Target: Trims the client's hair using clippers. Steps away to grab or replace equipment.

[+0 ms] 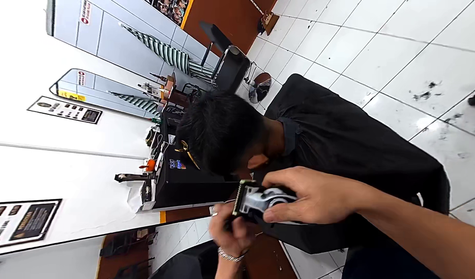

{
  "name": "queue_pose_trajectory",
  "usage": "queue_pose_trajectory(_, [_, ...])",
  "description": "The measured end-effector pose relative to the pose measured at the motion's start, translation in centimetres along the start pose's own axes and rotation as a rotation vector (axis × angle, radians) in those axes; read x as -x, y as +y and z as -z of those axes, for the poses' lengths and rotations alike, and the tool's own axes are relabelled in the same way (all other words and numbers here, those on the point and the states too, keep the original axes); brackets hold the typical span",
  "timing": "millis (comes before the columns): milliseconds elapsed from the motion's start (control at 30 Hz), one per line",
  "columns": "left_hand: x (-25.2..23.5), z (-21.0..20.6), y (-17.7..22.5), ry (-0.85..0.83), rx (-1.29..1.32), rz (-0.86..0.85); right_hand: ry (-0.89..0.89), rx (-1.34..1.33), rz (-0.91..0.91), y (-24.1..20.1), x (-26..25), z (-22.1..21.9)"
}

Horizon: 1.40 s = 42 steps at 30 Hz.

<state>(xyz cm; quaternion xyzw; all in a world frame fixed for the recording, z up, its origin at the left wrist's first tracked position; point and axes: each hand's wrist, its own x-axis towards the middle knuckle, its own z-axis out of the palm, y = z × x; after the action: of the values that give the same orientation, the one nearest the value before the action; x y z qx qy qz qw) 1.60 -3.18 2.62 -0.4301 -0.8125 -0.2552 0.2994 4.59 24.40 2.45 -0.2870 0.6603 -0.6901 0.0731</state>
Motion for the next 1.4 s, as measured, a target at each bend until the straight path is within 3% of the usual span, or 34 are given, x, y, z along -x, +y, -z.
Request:
queue_pose_trajectory(100, [-4.2,2.1,1.5,0.217,0.087,-0.104,0.201,-0.242,0.193,0.7,2.4,0.8])
queue_pose_trajectory(167, [-5.5,1.5,1.5,0.233,0.027,-0.169,0.292,-0.268,0.255,0.9,3.1,1.0])
queue_pose_trajectory(333, [-0.7,-3.0,-2.6,0.058,-0.113,-0.203,0.532,-0.234,0.318,1.8,4.7,-2.1])
queue_pose_trajectory(500, [4.2,-0.8,-5.1,-0.286,-0.127,-0.093,0.831,-0.310,0.324,3.4,1.9,-8.2])
queue_pose_trajectory(567, [5.1,1.1,-5.5,-0.333,-0.079,-0.082,0.812,-0.164,0.197,4.5,-0.1,-10.1])
queue_pose_trajectory(667, [6.7,3.4,-6.3,-0.357,-0.029,-0.091,0.602,0.052,-0.140,5.9,-2.9,-11.4])
queue_pose_trajectory(733, [7.9,4.3,-6.9,-0.371,-0.027,-0.071,0.530,0.093,-0.236,5.9,-4.5,-11.4])
queue_pose_trajectory(967, [11.3,6.3,-8.4,-0.428,-0.064,0.035,0.548,0.179,-0.322,4.4,-5.6,-10.1])
queue_pose_trajectory(1067, [11.7,6.6,-8.5,-0.447,-0.078,0.059,0.594,0.197,-0.243,4.1,-5.6,-10.0])
queue_pose_trajectory(1400, [11.6,6.9,-8.1,-0.466,-0.092,0.079,0.521,0.253,-0.246,4.1,-5.1,-8.7])
